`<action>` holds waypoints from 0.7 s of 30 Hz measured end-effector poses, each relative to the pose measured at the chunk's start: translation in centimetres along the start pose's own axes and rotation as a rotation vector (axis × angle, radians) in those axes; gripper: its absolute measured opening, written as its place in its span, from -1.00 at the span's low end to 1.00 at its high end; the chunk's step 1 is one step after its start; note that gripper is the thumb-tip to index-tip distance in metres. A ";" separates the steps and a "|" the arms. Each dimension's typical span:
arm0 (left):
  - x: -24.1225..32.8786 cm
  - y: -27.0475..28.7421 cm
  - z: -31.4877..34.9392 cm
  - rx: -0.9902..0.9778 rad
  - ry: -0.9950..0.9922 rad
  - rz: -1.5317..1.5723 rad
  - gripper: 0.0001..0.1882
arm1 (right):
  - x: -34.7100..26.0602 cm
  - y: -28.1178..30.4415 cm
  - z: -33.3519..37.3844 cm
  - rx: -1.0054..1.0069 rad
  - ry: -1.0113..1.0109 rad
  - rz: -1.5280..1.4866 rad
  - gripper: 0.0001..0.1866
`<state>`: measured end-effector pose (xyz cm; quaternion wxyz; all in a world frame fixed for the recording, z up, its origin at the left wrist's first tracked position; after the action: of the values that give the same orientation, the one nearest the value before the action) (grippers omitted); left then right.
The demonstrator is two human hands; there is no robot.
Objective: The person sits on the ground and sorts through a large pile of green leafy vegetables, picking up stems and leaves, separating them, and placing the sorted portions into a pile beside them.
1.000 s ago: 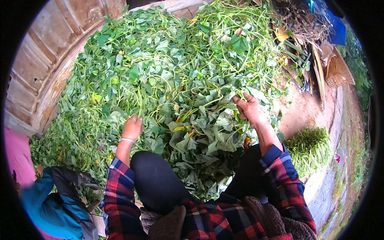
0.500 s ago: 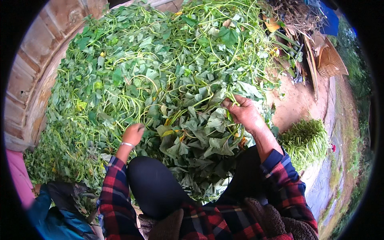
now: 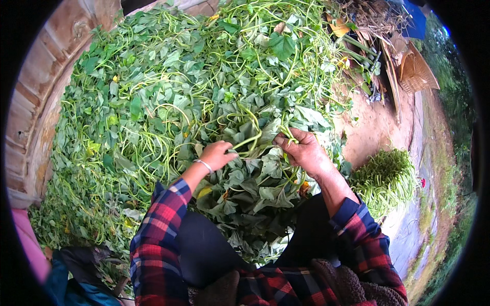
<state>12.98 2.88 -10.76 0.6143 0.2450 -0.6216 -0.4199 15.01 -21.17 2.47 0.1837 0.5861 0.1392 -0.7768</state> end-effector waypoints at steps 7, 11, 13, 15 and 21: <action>0.2 7.4 5.4 0.242 0.293 0.758 -0.75 | -0.5 0.0 0.2 0.039 0.061 0.023 -0.85; 3.5 10.2 8.3 0.430 0.279 1.072 -0.75 | -0.4 -0.4 0.2 0.038 0.083 0.000 -0.84; 4.6 10.4 8.8 0.380 0.226 1.084 -0.75 | -0.5 -0.2 0.4 0.017 0.074 -0.015 -0.83; 6.8 10.7 9.2 0.394 0.086 1.064 -0.75 | -0.5 -0.1 0.5 -0.006 0.037 -0.002 -0.66; 13.5 8.8 9.2 0.392 -0.026 0.726 -0.80 | -1.0 -2.6 1.4 -0.218 0.071 -0.228 -0.55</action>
<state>4.21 -1.51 5.02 0.6564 0.1171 -0.7434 -0.0526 12.87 -19.36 3.88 0.1515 0.5703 0.2947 -0.7517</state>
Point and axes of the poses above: each hand's wrist, its own z-axis away from the middle knuckle, its own y-axis out of the back of the hand, x = y × z, the point moved 3 cm from there along -z, towards the middle knuckle, and after that the axes turned 2 degrees about -z, right-handed, at the moved point
